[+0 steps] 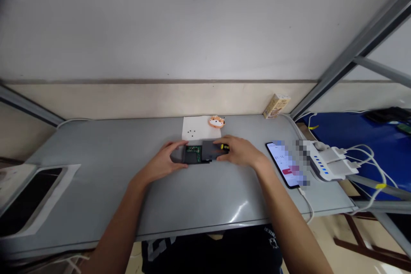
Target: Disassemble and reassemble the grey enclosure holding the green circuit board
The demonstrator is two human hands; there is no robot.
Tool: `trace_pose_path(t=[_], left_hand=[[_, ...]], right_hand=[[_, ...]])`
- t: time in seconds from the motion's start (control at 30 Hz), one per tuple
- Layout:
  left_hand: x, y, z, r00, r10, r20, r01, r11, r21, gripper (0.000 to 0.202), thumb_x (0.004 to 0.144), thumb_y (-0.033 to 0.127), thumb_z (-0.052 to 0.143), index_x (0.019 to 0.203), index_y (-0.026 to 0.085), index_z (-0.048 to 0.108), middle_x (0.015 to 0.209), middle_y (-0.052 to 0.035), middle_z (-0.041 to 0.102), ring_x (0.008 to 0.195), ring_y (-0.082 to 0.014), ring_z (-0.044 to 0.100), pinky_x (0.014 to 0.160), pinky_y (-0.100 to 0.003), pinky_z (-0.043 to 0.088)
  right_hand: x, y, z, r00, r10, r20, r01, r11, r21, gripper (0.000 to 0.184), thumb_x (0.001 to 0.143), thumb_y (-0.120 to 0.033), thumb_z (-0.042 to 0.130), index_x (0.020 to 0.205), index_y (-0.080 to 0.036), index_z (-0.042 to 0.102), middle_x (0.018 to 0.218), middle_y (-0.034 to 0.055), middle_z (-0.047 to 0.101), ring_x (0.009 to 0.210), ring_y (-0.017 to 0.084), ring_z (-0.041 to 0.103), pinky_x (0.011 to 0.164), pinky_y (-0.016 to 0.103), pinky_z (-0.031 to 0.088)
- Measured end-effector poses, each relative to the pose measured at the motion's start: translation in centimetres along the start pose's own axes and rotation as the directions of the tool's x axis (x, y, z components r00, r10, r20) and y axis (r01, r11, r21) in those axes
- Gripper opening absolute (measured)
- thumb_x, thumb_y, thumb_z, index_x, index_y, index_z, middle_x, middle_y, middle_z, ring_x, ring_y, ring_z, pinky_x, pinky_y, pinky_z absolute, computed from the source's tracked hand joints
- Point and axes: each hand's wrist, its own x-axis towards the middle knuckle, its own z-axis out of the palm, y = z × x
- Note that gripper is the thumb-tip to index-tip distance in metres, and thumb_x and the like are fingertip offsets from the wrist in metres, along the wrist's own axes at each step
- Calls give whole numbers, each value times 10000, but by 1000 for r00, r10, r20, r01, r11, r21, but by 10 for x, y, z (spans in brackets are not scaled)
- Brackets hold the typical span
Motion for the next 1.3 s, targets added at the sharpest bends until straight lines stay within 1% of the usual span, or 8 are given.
trace_pose_path(t=[0.27,0.57,0.63,0.7,0.73,0.8,0.93,1.3], left_hand=[[3,2,5,1000,-22,-16,23,998,66,799,698,351,896,1428,333,572,1362,-64,633,1316,-312,550,1108,-449,463],[6,2,10,998,56,0,-55,988,144,888,677,443,917,1466,315,528,1424,-55,622,1344,-317,523,1153,-473,403],[7,4,12,994,107,0,-106,984,141,833,693,434,909,1433,305,550,1442,-45,613,1340,-300,531,1172,-469,386],[7,4,14,993,116,-18,-112,984,139,766,719,437,891,1403,301,573,1453,-47,605,1346,-295,536,1181,-472,385],[6,4,16,993,110,-30,-105,985,136,740,732,443,879,1394,301,581,1454,-51,603,1351,-296,535,1183,-474,388],[5,3,18,994,100,-52,-93,987,129,709,755,473,857,1389,302,590,1460,-56,598,1366,-297,529,1186,-474,395],[3,5,18,989,120,-83,-107,985,137,617,801,544,801,1334,279,636,1378,-64,658,1298,-293,581,1140,-467,441],[8,11,17,990,31,-138,-21,997,71,373,1029,447,461,1132,241,754,1001,-49,756,959,-228,689,905,-387,545]], right_hand=[[4,-30,42,997,-73,-32,70,993,-94,609,806,-337,800,1374,-364,583,1419,52,592,943,237,711,745,328,486],[25,-41,31,974,-189,-122,210,959,190,363,851,-408,755,1201,-325,705,1318,48,656,1002,228,685,900,391,520],[32,-41,28,901,-116,-419,289,879,378,210,930,-440,650,1049,-283,723,1143,44,705,996,209,670,914,380,512],[40,-37,27,715,129,-687,376,758,533,278,991,-482,532,946,-255,685,960,30,698,912,182,654,840,342,509],[44,-32,27,622,262,-738,407,697,591,344,1008,-522,473,924,-248,664,905,22,681,850,168,641,785,320,502],[49,-21,31,552,431,-714,406,609,682,492,1007,-628,368,890,-237,643,828,14,647,731,150,606,685,292,476],[55,-2,49,627,573,-528,219,521,825,556,949,-723,410,793,-221,590,611,-35,517,533,125,477,543,269,368],[59,2,70,745,418,-521,114,689,716,458,949,-624,528,980,-184,653,711,-15,589,675,142,534,660,259,418]])
